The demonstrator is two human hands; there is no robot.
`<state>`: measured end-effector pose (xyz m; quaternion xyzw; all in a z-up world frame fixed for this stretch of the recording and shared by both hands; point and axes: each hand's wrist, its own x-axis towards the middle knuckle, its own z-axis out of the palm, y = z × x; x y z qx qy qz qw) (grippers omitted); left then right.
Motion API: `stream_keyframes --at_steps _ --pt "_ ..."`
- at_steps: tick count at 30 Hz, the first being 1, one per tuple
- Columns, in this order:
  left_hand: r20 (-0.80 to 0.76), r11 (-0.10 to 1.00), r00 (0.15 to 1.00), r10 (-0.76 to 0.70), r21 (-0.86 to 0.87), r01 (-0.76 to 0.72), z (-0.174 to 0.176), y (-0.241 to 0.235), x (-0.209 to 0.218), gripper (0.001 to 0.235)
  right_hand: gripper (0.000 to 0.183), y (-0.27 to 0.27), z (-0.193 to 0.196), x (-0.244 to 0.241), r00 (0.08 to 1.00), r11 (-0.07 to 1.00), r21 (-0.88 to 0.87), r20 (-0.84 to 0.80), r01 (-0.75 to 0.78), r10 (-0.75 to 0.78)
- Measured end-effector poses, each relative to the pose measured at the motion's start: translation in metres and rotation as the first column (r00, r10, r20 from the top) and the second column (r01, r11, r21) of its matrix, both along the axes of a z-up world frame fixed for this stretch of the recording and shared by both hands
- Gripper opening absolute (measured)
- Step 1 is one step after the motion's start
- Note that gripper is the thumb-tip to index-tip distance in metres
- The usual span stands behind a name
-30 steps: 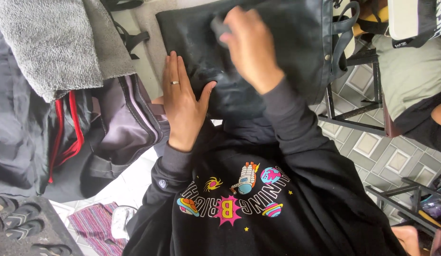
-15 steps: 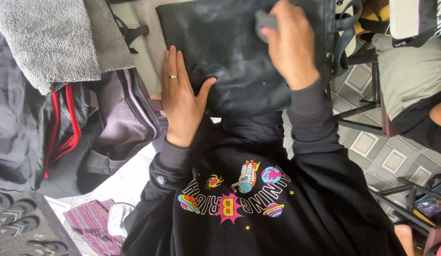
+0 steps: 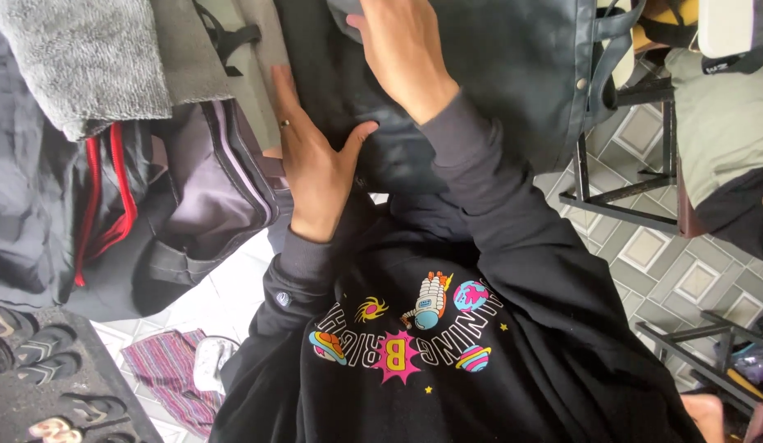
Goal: The person uses a small round sponge to scrub the surface of a black bag placed on a table. They hold the bag steady with their left hand while scrubbing with their right hand, moving across the surface in circular motions.
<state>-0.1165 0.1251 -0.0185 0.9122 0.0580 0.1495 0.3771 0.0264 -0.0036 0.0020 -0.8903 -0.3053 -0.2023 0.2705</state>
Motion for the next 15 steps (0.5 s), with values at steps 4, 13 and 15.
stream_keyframes --at_steps 4,13,15 --pt "-0.009 0.995 1.0 0.022 -0.092 -0.023 0.004 0.003 0.001 0.123 0.048 0.007 0.025 -0.025 0.998 0.998 0.026 -0.013 -0.055 0.056" --pt "0.011 0.975 0.998 -0.058 -0.215 0.059 -0.005 0.008 0.003 0.126 0.04 0.021 0.035 -0.044 0.965 0.977 -0.058 -0.178 -0.204 0.191" --pt "0.01 0.979 0.998 -0.058 -0.195 0.058 -0.005 0.009 0.004 0.127 0.042 0.037 0.029 -0.033 0.993 0.995 -0.006 -0.061 -0.103 0.103"
